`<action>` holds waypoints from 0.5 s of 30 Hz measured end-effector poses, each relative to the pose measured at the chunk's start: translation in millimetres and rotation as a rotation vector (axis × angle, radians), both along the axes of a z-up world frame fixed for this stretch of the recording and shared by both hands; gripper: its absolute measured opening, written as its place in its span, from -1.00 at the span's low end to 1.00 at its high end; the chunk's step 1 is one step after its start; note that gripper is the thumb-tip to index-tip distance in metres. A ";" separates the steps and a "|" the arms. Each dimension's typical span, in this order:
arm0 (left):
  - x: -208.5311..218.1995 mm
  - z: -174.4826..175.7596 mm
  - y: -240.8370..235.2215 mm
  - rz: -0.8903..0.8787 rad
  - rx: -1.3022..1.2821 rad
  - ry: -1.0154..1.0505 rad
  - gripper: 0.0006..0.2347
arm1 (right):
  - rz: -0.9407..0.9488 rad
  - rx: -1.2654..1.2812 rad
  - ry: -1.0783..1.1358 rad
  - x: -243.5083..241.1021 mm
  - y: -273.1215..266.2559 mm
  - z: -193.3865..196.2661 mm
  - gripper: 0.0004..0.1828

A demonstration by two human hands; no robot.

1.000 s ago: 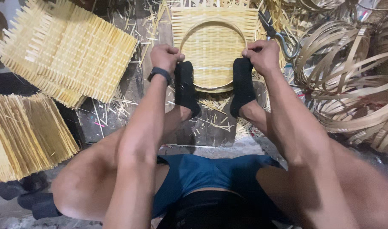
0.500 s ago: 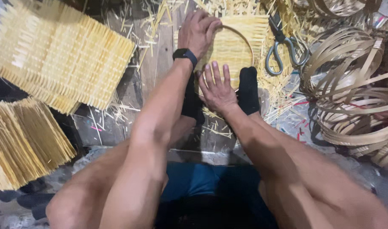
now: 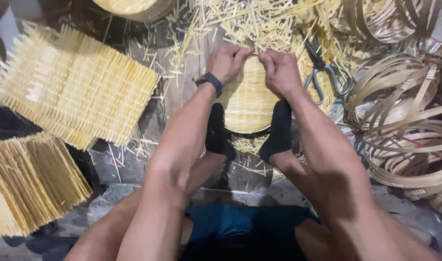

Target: The person sits on the floor and repeatedly assembles small round bamboo trays. They place a woven bamboo mat over a circular frame, press it down, and trim the excess with scissors. The finished trays are stacked nearby.

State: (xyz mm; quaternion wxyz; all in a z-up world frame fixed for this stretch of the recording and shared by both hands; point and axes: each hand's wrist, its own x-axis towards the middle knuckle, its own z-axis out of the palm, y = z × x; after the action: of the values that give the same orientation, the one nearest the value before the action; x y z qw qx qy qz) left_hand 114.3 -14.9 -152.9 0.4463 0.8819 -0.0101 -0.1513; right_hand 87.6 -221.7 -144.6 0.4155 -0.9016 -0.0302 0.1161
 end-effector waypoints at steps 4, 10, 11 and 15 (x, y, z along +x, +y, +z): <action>10.3 -14.0 4.8 -0.002 0.075 0.273 -0.62 | -0.074 0.150 0.254 6.4 -10.0 -26.9 -0.42; -0.2 -18.8 0.8 0.187 -0.249 0.074 -0.57 | -0.151 0.229 -0.046 18.8 17.3 4.5 -0.48; -4.3 -17.9 1.1 0.214 -0.251 -0.027 -0.52 | -0.184 0.321 0.014 24.2 30.6 12.9 -0.48; -42.0 -17.7 17.8 0.515 0.075 -0.604 -0.70 | 0.028 -0.111 0.318 32.0 84.2 56.4 -0.59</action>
State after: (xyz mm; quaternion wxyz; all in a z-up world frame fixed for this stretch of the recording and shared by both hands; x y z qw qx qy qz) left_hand 72.2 2.9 -170.6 0.4142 0.8761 0.0863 0.2313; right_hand 119.6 -137.5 -88.2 0.3628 -0.8930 0.0299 0.2646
